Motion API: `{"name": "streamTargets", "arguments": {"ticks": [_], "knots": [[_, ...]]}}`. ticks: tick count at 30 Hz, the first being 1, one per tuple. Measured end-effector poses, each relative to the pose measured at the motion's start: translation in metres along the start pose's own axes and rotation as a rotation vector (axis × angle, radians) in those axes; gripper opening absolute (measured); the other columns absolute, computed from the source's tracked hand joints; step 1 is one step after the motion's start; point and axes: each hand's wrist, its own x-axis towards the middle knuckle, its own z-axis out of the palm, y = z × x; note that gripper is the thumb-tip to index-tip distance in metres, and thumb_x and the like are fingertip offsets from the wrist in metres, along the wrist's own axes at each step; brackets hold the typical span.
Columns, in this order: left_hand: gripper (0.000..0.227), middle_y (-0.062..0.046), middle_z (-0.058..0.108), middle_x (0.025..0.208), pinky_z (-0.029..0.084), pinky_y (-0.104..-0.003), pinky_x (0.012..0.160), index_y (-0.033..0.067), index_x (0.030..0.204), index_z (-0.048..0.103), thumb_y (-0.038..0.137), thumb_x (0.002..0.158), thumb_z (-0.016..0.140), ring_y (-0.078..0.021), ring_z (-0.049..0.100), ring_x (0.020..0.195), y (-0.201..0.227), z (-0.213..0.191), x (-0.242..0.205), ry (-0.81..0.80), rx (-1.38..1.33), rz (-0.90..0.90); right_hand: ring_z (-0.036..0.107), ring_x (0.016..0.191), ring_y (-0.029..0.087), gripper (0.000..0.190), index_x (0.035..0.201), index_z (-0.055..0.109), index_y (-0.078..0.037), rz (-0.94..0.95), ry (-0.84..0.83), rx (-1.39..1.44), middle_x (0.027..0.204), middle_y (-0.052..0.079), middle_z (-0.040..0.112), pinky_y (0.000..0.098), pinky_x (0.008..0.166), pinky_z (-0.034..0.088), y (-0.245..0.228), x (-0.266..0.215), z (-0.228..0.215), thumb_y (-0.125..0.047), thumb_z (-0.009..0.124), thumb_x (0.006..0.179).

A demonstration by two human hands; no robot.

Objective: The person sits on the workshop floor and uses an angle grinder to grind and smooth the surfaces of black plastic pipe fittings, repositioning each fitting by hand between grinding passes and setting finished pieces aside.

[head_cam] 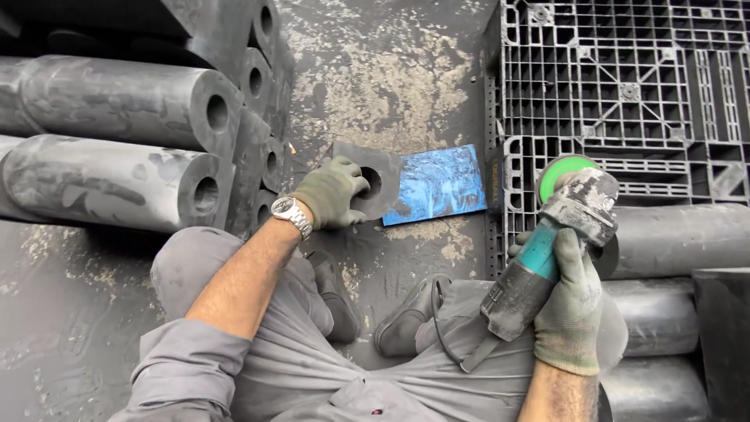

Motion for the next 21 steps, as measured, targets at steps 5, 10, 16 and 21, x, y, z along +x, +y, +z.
{"name": "streamTargets", "arguments": {"ticks": [5,10,16,21], "knots": [[0.066,-0.011,0.064,0.114,0.041,-0.057,0.102,0.0079,0.112,0.07,0.064,0.077,0.074,-0.0306,0.055,0.115,0.017,0.031,-0.003,0.135,0.074,-0.286,0.07,0.089,0.021,0.054,0.136,0.053,0.0,-0.016,-0.057,0.026,0.106,0.013,0.069,0.033,0.074,0.06,0.005,0.004,0.001,-0.043,0.061,0.104],[0.075,-0.018,0.062,0.104,0.043,-0.049,0.101,-0.0026,0.106,0.067,0.07,0.088,0.065,-0.0312,0.056,0.106,-0.01,0.077,-0.001,0.241,0.109,-0.605,0.07,0.088,0.021,0.053,0.137,0.053,-0.001,-0.005,-0.08,-0.016,0.104,0.013,0.069,0.0329,0.074,0.059,0.007,0.005,0.002,-0.043,0.06,0.106],[0.056,-0.017,0.062,0.113,0.044,-0.049,0.1,0.0041,0.108,0.068,0.058,0.092,0.067,-0.0337,0.056,0.112,-0.031,0.067,-0.018,0.395,-0.089,-0.639,0.07,0.088,0.021,0.058,0.137,0.054,0.003,0.017,-0.077,-0.006,0.106,0.014,0.07,0.0333,0.075,0.06,0.008,0.005,0.009,-0.045,0.062,0.107],[0.074,-0.023,0.048,0.148,0.029,-0.051,0.116,0.0012,0.144,0.052,0.051,0.091,0.062,-0.0368,0.042,0.138,-0.066,0.102,-0.012,0.708,-0.034,-0.576,0.072,0.09,0.023,0.058,0.136,0.054,0.002,0.02,-0.06,-0.012,0.107,0.015,0.07,0.0341,0.077,0.061,0.008,0.002,0.013,-0.045,0.062,0.103]]}}
